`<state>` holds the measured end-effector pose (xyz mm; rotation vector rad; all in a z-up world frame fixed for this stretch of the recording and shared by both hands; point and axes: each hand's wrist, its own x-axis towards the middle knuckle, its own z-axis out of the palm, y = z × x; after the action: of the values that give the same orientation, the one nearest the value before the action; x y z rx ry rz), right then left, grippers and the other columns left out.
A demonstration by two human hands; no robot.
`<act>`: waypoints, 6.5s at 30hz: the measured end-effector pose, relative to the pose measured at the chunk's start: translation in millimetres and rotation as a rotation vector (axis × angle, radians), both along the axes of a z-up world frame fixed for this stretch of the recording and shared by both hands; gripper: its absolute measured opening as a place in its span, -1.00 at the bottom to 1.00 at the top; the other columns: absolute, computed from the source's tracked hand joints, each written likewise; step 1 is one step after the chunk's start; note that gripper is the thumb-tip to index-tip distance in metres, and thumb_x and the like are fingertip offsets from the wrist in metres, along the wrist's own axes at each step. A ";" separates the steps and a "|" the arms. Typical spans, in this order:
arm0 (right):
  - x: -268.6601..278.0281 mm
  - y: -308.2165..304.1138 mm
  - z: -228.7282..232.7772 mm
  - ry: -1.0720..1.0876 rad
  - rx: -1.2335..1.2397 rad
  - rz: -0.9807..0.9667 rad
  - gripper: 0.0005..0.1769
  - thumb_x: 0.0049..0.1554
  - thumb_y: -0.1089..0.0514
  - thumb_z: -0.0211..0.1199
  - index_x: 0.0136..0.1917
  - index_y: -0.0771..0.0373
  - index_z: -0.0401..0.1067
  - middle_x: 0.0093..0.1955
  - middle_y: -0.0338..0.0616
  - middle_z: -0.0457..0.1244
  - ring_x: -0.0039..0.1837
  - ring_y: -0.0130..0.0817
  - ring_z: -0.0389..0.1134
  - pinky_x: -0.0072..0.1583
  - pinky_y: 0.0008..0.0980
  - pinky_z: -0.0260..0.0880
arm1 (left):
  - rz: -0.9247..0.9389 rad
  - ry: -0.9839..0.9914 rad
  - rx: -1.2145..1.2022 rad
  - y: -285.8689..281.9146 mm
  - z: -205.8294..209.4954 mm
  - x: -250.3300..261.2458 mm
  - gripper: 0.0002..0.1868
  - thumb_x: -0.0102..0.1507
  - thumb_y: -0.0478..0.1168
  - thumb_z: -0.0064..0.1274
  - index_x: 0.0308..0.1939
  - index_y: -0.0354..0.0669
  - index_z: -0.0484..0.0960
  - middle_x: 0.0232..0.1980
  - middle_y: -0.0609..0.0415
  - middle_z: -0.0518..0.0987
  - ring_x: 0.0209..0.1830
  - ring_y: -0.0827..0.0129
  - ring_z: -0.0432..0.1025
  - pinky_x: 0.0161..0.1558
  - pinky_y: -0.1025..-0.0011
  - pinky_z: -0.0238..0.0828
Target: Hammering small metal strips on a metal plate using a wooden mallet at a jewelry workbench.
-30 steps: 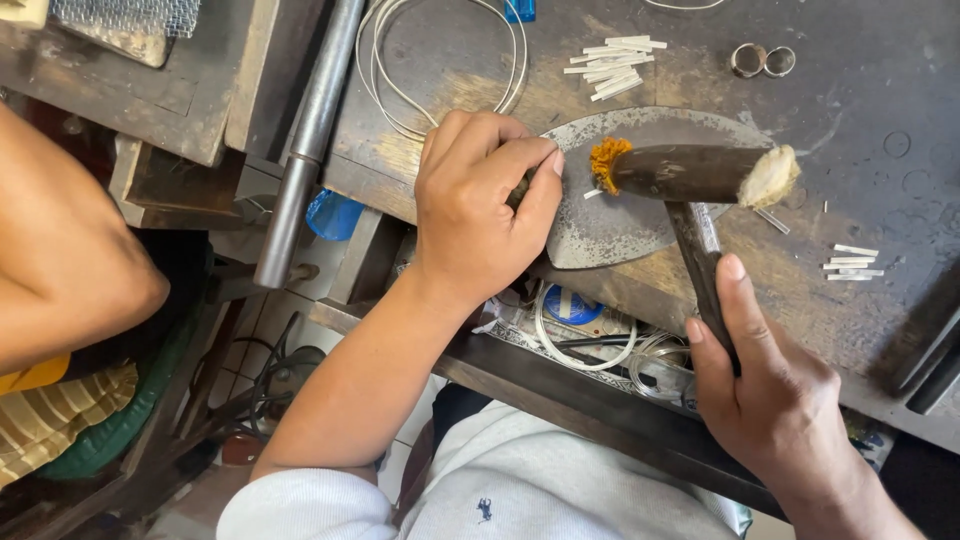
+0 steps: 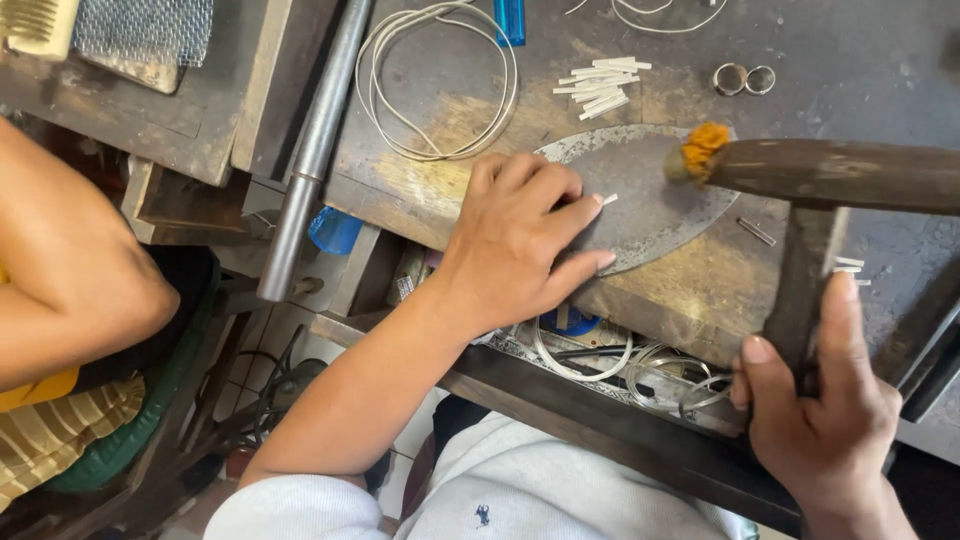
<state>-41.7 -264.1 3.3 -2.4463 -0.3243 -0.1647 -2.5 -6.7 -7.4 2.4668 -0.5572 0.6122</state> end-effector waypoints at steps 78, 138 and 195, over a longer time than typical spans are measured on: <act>18.1 -44.5 8.5 -0.207 0.669 0.008 -0.27 0.23 0.49 -0.23 0.47 -0.20 -0.21 -0.39 0.37 0.02 -0.53 -0.15 0.00 -0.38 -0.25 0.21 | -0.459 0.168 -0.041 -81.4 22.4 52.9 -0.82 0.14 -0.38 0.04 -0.18 -0.33 0.48 -0.23 0.00 0.47 -0.32 0.23 0.29 -0.31 0.38 0.28; -38.2 -3.6 33.8 0.357 0.126 -0.048 -0.55 0.06 0.28 -0.04 0.23 0.43 0.12 -0.59 -0.22 0.10 -0.49 -0.47 0.12 -0.24 -0.52 0.13 | -0.115 0.036 -0.327 -9.5 -0.3 -18.1 -0.95 0.13 -0.29 0.04 -0.41 -0.19 0.54 -0.13 -0.03 0.38 -0.19 0.09 0.21 -0.19 0.27 0.25; -25.2 27.2 -1.7 -0.106 -0.209 0.325 -0.38 0.09 0.28 0.11 0.34 0.43 -0.06 0.06 0.26 0.24 -0.16 -0.11 0.33 -0.26 -0.33 0.29 | 0.064 0.027 -0.584 11.3 2.3 -4.8 -0.93 0.11 -0.42 -0.07 -0.48 -0.33 0.49 -0.44 -0.03 0.42 -0.43 0.27 0.34 -0.39 0.44 0.27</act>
<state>-66.9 -236.8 1.6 -2.5513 -0.8157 -0.1235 -7.3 4.6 -5.1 1.9406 -0.2402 0.6556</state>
